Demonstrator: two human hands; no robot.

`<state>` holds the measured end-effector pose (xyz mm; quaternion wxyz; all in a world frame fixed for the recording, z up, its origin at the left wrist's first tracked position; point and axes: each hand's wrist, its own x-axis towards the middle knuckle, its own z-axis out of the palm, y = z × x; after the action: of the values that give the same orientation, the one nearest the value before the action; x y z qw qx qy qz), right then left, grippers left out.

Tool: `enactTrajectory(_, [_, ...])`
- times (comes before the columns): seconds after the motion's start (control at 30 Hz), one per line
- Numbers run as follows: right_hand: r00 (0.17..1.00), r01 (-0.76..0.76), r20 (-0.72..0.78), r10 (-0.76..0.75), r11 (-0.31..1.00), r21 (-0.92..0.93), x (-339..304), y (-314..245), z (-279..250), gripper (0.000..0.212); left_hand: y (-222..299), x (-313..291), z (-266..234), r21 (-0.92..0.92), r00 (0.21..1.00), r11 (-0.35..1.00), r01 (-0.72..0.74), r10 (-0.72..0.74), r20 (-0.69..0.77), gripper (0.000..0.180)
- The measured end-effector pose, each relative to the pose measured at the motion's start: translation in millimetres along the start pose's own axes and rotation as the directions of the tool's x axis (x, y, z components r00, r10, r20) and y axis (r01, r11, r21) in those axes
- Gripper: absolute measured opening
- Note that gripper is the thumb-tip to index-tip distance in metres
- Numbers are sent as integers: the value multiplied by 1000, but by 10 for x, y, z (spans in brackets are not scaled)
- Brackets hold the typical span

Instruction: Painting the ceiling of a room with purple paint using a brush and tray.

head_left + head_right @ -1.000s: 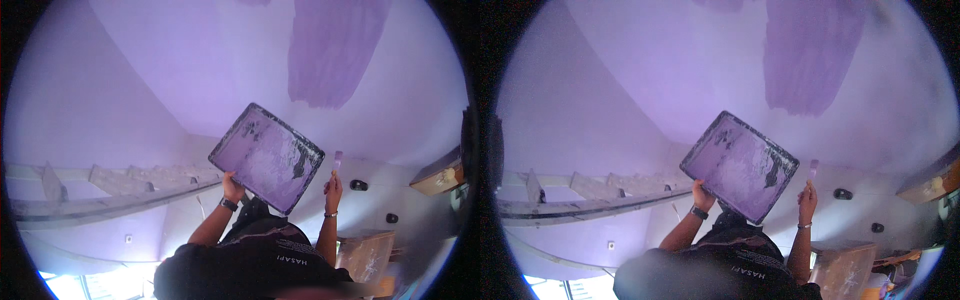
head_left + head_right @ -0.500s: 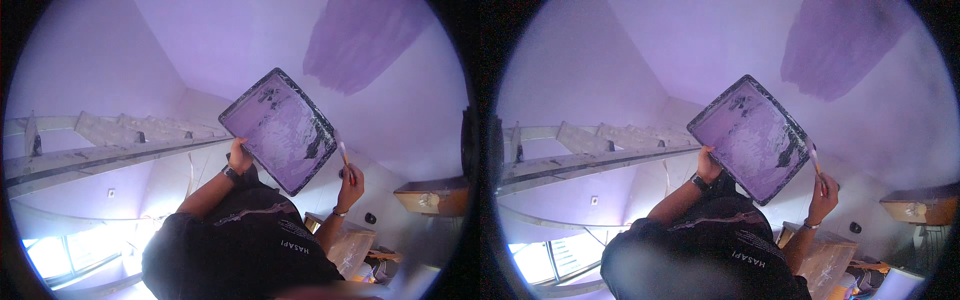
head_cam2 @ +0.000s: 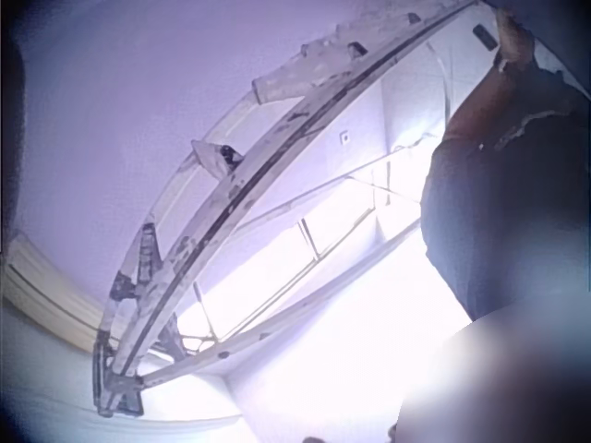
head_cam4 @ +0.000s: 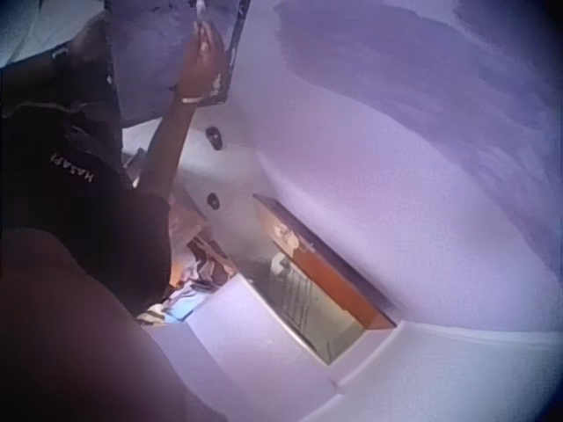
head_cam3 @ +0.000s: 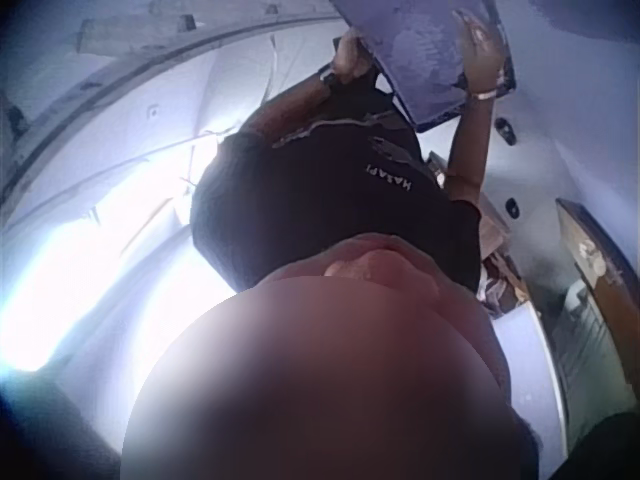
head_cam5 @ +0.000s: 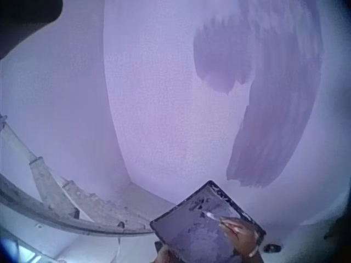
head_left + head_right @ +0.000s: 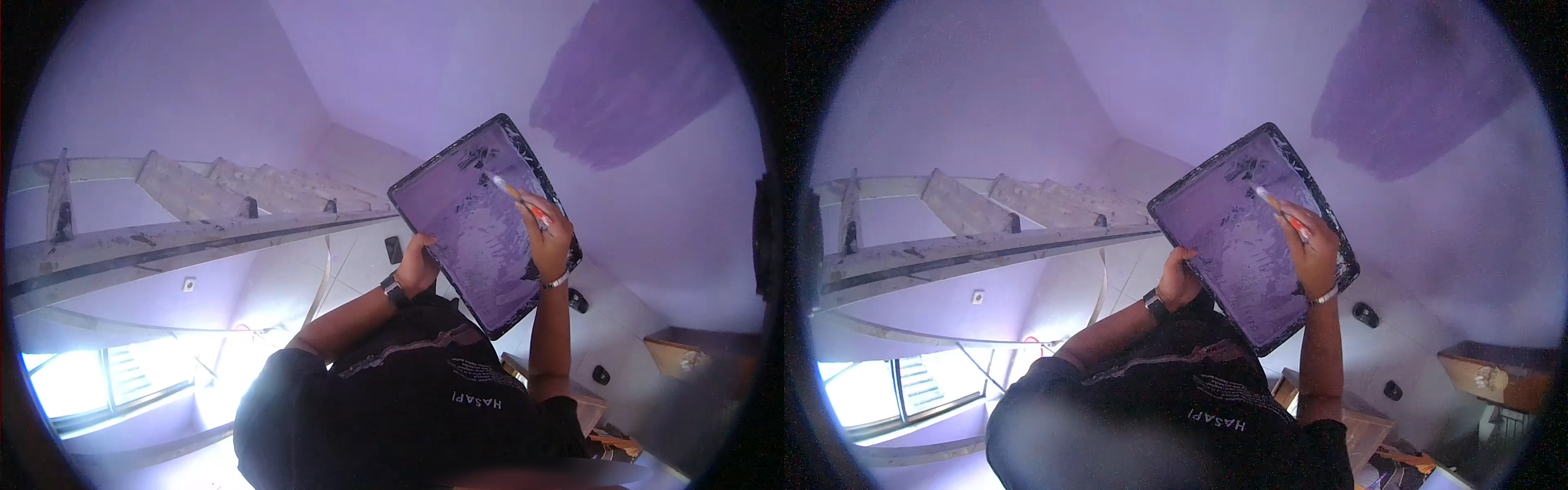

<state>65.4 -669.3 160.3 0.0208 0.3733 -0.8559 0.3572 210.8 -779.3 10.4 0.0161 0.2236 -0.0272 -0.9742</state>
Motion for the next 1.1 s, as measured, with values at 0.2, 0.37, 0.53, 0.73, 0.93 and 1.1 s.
enactTrajectory(0.2, [893, -350, -24, 450, 726, 592, 332, 300, 225, 13, -22, 142, 31, 1, 999, 1000, -20, 20, -27, 45])
enactTrajectory(0.37, [912, -342, -101, 398, 872, 349, 282, 754, 382, 14, -26, 202, -7, -55, 1000, 998, 20, -21, -18, 41])
enactTrajectory(0.53, [978, -201, -59, 199, 979, -27, 281, 633, 300, 16, -38, 279, -81, -105, 998, 993, 44, -48, -36, 39])
enactTrajectory(0.73, [994, 100, 41, -99, 995, -21, 240, 537, 309, 15, 47, 240, 34, -119, 998, 992, 32, -39, -56, 40])
enactTrajectory(0.93, [953, 221, 233, -194, 970, -97, 181, 457, 493, 20, 193, 249, -98, -46, 998, 999, 20, -22, -51, 46])
enactTrajectory(1.1, [992, 122, 44, -119, 991, -63, 133, 420, 678, 13, 286, 229, -156, -27, 997, 999, 30, -32, -71, 51])
